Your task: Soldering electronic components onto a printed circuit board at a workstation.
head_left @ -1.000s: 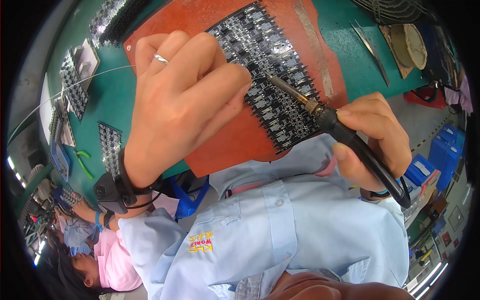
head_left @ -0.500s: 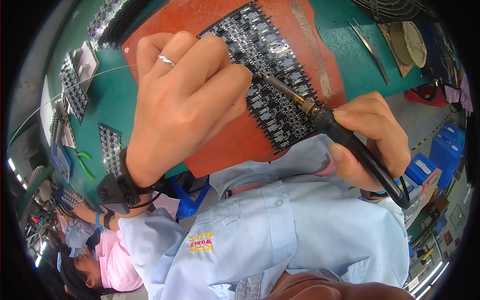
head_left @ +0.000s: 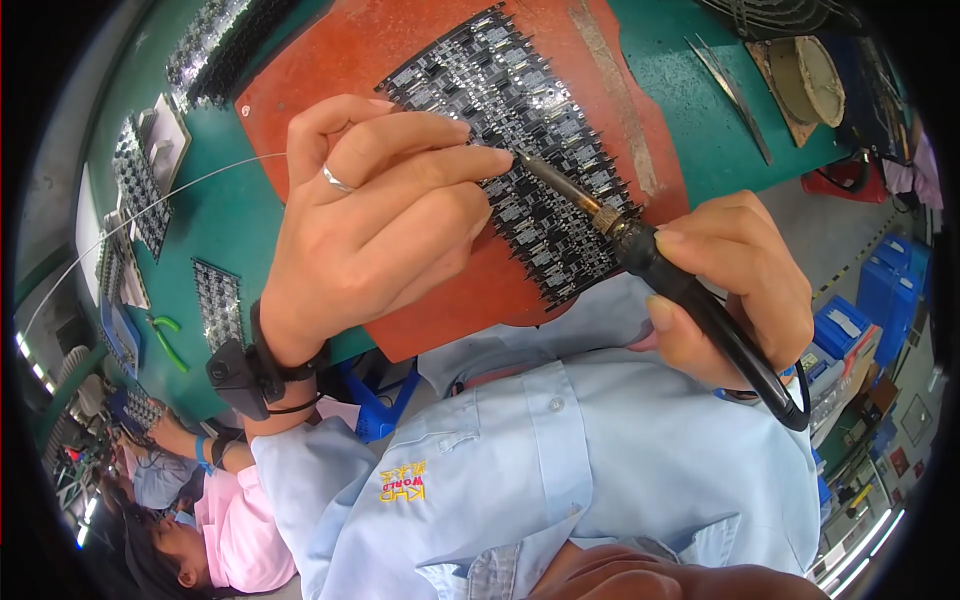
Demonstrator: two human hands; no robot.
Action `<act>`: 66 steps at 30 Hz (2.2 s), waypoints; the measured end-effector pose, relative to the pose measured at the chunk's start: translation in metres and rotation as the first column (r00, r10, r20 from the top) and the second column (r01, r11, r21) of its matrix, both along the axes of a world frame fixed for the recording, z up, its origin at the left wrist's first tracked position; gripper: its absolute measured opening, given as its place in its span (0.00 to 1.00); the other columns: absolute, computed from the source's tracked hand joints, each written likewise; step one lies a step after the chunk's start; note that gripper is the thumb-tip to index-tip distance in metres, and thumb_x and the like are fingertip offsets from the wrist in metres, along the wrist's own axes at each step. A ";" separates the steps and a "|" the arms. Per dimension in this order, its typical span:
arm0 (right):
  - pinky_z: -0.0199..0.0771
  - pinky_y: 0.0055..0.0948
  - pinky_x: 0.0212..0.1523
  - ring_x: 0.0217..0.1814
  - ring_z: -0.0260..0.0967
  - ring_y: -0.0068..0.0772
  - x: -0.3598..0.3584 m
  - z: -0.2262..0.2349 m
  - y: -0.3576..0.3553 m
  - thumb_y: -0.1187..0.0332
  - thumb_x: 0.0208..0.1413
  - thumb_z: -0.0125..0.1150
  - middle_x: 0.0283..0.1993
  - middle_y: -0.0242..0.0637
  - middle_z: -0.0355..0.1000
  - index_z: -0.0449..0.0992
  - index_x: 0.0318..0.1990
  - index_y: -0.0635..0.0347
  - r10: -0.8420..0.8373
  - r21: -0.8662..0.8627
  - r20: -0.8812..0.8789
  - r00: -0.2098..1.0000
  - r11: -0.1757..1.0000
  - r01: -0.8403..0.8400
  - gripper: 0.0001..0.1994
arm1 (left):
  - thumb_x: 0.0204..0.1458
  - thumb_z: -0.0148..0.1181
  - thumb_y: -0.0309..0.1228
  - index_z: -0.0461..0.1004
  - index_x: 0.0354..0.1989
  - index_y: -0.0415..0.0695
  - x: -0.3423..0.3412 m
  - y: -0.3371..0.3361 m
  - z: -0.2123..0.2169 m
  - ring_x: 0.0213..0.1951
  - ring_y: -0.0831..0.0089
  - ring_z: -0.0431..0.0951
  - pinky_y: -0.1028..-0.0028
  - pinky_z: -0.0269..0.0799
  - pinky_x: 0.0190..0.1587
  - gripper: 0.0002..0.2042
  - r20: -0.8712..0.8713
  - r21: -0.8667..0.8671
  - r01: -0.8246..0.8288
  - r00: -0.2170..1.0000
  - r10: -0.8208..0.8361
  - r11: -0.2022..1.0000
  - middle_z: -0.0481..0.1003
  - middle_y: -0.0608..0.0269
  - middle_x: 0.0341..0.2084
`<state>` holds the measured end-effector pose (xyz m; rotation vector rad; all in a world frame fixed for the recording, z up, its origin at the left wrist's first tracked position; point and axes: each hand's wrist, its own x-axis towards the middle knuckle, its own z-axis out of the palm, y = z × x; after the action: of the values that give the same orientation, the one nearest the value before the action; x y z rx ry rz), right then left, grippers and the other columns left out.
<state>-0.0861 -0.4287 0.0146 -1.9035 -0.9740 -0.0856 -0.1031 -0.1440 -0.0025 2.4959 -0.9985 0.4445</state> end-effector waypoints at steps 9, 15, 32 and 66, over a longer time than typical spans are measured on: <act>0.74 0.35 0.33 0.32 0.74 0.45 0.002 -0.002 -0.002 0.79 0.37 0.70 0.34 0.48 0.77 0.79 0.42 0.71 0.010 0.021 -0.018 1.000 1.000 -0.010 0.19 | 0.38 0.68 0.23 0.74 0.28 0.49 -0.002 -0.003 0.001 0.49 0.65 0.78 0.58 0.62 0.58 0.09 -0.008 0.039 -0.016 1.000 0.016 0.999 0.84 0.70 0.42; 0.74 0.35 0.33 0.32 0.74 0.45 0.002 -0.003 -0.005 0.78 0.38 0.70 0.35 0.49 0.77 0.79 0.42 0.72 0.003 0.028 -0.022 1.000 1.000 -0.003 0.18 | 0.39 0.68 0.24 0.74 0.28 0.49 -0.001 -0.002 -0.001 0.49 0.65 0.78 0.58 0.62 0.59 0.09 -0.011 0.030 -0.021 1.000 0.021 0.999 0.84 0.71 0.42; 0.71 0.33 0.38 0.37 0.73 0.40 0.014 -0.005 -0.011 0.67 0.54 0.70 0.38 0.50 0.76 0.74 0.47 0.72 0.076 -0.011 -0.035 0.997 0.997 -0.076 0.19 | 0.40 0.68 0.24 0.75 0.28 0.49 -0.004 0.001 -0.004 0.48 0.66 0.78 0.58 0.61 0.60 0.08 -0.030 0.007 -0.024 0.999 0.024 1.000 0.84 0.70 0.42; 0.72 0.33 0.38 0.38 0.74 0.40 0.021 -0.003 -0.005 0.72 0.51 0.70 0.39 0.51 0.76 0.75 0.47 0.72 0.104 -0.034 -0.089 0.991 0.994 -0.107 0.18 | 0.36 0.71 0.21 0.79 0.30 0.43 0.022 -0.001 0.014 0.29 0.64 0.68 0.67 0.62 0.38 0.10 -0.049 0.015 -0.117 0.992 0.118 0.993 0.65 0.64 0.24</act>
<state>-0.0647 -0.4337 0.0115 -1.8709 -1.0215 0.0787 -0.0807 -0.1449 0.0115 2.5729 -0.8406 0.4102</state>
